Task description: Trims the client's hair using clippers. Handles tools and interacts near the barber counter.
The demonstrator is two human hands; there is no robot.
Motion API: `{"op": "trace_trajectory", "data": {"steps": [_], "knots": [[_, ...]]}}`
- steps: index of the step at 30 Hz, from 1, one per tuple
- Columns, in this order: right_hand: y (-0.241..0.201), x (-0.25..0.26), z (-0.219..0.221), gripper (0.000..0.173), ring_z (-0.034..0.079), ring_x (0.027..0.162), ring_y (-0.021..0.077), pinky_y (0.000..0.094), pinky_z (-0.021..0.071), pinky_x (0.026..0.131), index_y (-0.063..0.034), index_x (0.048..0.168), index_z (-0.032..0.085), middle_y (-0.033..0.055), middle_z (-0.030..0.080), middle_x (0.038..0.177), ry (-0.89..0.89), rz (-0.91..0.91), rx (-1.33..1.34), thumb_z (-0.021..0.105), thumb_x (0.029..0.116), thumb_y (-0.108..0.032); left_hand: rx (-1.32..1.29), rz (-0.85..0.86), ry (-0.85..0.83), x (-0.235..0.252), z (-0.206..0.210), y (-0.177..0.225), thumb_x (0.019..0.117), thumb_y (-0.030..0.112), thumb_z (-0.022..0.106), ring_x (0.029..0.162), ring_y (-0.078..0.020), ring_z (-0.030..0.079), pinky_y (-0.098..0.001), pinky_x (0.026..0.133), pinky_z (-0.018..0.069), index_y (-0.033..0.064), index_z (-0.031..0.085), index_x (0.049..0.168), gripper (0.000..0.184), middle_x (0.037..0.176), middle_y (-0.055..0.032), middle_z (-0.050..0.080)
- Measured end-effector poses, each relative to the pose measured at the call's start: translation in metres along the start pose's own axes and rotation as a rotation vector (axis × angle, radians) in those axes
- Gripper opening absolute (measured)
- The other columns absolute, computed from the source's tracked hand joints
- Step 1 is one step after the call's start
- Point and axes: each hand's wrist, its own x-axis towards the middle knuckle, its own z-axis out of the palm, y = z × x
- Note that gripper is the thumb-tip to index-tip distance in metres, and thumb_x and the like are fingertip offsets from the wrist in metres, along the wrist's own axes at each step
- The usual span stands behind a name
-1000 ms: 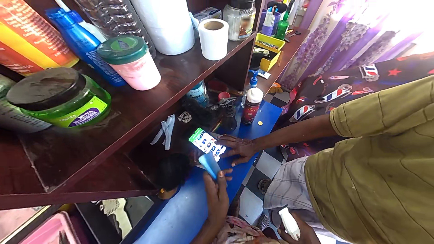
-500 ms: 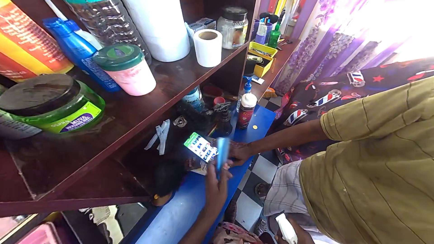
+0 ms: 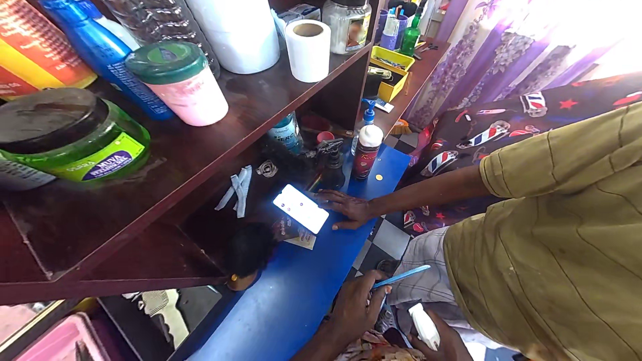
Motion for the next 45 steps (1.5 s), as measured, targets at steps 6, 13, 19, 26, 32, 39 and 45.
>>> {"op": "trace_trajectory", "data": {"steps": [6, 13, 19, 26, 32, 39, 45], "knots": [[0.001, 0.001, 0.001, 0.055, 0.071, 0.097, 0.0317, 0.0499, 0.0549, 0.093, 0.0096, 0.125, 0.060, 0.0222, 0.072, 0.105, -0.006, 0.012, -0.007, 0.079, 0.0874, -0.026, 0.013, 0.026, 0.021, 0.004, -0.002, -0.003, 0.1044, 0.029, 0.059, 0.072, -0.0125, 0.069, -0.0293, 0.067, 0.0585, 0.0050, 0.067, 0.113, 0.027, 0.089, -0.0056, 0.073], [0.002, 0.004, 0.003, 0.052, 0.071, 0.096, 0.0292, 0.0472, 0.0552, 0.092, 0.0083, 0.123, 0.061, 0.0202, 0.072, 0.103, -0.008, 0.007, 0.028, 0.080, 0.0865, -0.023, -0.008, -0.002, 0.019, -0.001, 0.002, -0.003, 0.1042, 0.030, 0.059, 0.073, -0.0111, 0.069, -0.0283, 0.067, 0.0580, 0.0046, 0.067, 0.113, 0.028, 0.089, -0.0045, 0.074], [-0.004, 0.005, 0.004, 0.053, 0.071, 0.096, 0.0316, 0.0496, 0.0552, 0.091, 0.0088, 0.124, 0.060, 0.0217, 0.072, 0.103, -0.012, 0.011, 0.013, 0.079, 0.0874, -0.024, -0.023, 0.017, 0.042, -0.002, 0.000, -0.003, 0.1040, 0.029, 0.060, 0.071, -0.0107, 0.069, -0.0283, 0.067, 0.0588, 0.0043, 0.067, 0.113, 0.028, 0.089, -0.0054, 0.074], [-0.004, 0.007, 0.004, 0.053, 0.071, 0.094, 0.0309, 0.0496, 0.0554, 0.090, 0.0088, 0.123, 0.060, 0.0208, 0.072, 0.102, -0.019, 0.011, 0.013, 0.079, 0.0872, -0.025, -0.013, 0.044, 0.055, 0.002, -0.001, -0.005, 0.1042, 0.029, 0.060, 0.073, -0.0102, 0.069, -0.0267, 0.068, 0.0585, 0.0047, 0.067, 0.112, 0.027, 0.088, -0.0049, 0.073], [-0.001, 0.009, 0.005, 0.055, 0.071, 0.096, 0.0301, 0.0487, 0.0552, 0.092, 0.0088, 0.124, 0.060, 0.0207, 0.072, 0.103, -0.014, -0.008, 0.012, 0.080, 0.0867, -0.026, -0.030, 0.037, 0.040, 0.002, -0.001, -0.004, 0.1042, 0.029, 0.060, 0.073, -0.0101, 0.068, -0.0266, 0.068, 0.0582, 0.0051, 0.067, 0.112, 0.026, 0.089, -0.0044, 0.073], [-0.002, 0.010, 0.006, 0.054, 0.071, 0.095, 0.0304, 0.0488, 0.0553, 0.091, 0.0085, 0.124, 0.061, 0.0202, 0.073, 0.102, -0.014, -0.002, -0.004, 0.080, 0.0868, -0.026, -0.024, 0.021, 0.032, 0.002, -0.002, -0.004, 0.1043, 0.030, 0.059, 0.072, -0.0102, 0.068, -0.0267, 0.067, 0.0580, 0.0045, 0.067, 0.113, 0.028, 0.089, -0.0044, 0.073], [-0.006, 0.012, 0.004, 0.054, 0.071, 0.095, 0.0307, 0.0490, 0.0551, 0.091, 0.0079, 0.124, 0.061, 0.0203, 0.072, 0.102, -0.023, 0.014, -0.012, 0.080, 0.0868, -0.027, -0.020, 0.023, 0.040, 0.003, -0.004, -0.003, 0.1041, 0.029, 0.059, 0.072, -0.0100, 0.068, -0.0270, 0.066, 0.0575, 0.0050, 0.067, 0.112, 0.027, 0.089, -0.0041, 0.074]]}}
